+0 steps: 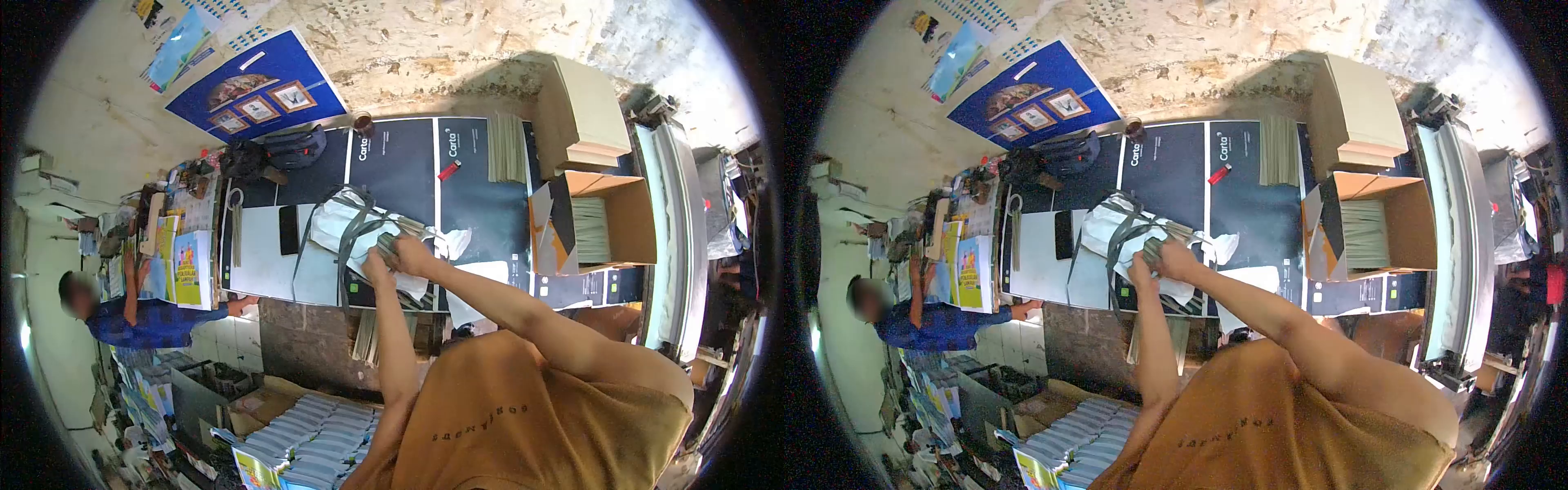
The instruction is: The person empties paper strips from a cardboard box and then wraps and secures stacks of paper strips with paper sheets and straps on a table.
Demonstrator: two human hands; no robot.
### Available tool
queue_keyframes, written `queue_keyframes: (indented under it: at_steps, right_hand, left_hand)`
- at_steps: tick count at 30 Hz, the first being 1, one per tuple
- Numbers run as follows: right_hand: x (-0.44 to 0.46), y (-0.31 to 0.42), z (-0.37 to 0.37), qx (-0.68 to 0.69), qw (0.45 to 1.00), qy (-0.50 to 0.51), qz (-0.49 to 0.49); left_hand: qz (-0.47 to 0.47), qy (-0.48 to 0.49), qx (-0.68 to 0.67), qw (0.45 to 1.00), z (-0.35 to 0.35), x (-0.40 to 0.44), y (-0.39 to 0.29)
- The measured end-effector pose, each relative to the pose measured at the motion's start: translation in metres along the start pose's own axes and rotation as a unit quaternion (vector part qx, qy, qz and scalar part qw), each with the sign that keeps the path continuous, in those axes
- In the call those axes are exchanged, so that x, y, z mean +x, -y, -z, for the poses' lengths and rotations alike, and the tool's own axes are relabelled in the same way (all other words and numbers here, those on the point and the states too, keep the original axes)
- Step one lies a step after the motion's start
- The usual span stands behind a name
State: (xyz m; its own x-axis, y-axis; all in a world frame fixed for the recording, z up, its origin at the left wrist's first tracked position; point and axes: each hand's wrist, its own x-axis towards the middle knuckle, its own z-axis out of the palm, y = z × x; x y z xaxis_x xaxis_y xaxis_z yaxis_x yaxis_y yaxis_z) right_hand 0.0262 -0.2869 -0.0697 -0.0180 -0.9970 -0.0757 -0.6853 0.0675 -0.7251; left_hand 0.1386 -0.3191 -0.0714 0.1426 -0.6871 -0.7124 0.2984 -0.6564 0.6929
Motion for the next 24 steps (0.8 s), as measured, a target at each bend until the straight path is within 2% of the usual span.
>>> queue_keyframes:
  at_steps: [2, 4, 5, 7, 9, 13, 15, 19, 21, 22, 24]
  right_hand:
    - [-0.011, -0.006, -0.001, -0.017, 0.997, -0.017, -0.069]
    - [-0.01, -0.018, -0.015, -0.088, 0.994, -0.055, -0.033]
    - [-0.008, -0.025, -0.024, -0.122, 0.99, -0.075, -0.015]
    - [-0.008, -0.013, -0.008, -0.106, 0.993, -0.013, -0.046]
    - [0.001, -0.006, 0.005, -0.094, 0.989, 0.067, -0.097]
    - [0.012, 0.008, 0.005, -0.146, 0.977, 0.042, -0.148]
    - [0.014, 0.015, -0.001, -0.182, 0.968, 0.02, -0.169]
    - [0.021, 0.014, 0.0, -0.161, 0.967, 0.028, -0.195]
    - [0.021, 0.011, 0.004, -0.195, 0.962, 0.063, -0.179]
    - [0.02, 0.014, 0.007, -0.158, 0.964, 0.078, -0.199]
    - [0.021, 0.014, -0.004, -0.159, 0.967, 0.08, -0.18]
  left_hand:
    - [-0.021, -0.004, 0.023, 0.999, -0.006, 0.0, 0.005]
    - [-0.063, -0.023, 0.079, 0.995, -0.015, -0.001, 0.01]
    - [-0.044, -0.024, 0.057, 0.997, -0.021, -0.002, 0.011]
    - [-0.008, -0.024, 0.013, 1.0, -0.031, -0.001, 0.01]
    - [0.004, 0.016, -0.009, 1.0, -0.033, 0.002, 0.01]
    - [0.053, 0.09, -0.012, 0.994, -0.026, 0.016, 0.004]
    - [0.053, 0.091, 0.043, 0.993, -0.028, 0.022, 0.002]
    - [0.052, 0.06, 0.149, 0.986, -0.028, 0.017, -0.002]
    - [0.059, 0.06, 0.148, 0.985, -0.03, 0.021, -0.003]
    - [0.064, 0.058, 0.148, 0.985, -0.028, 0.022, 0.0]
    - [0.056, 0.061, 0.078, 0.994, -0.025, 0.018, 0.001]
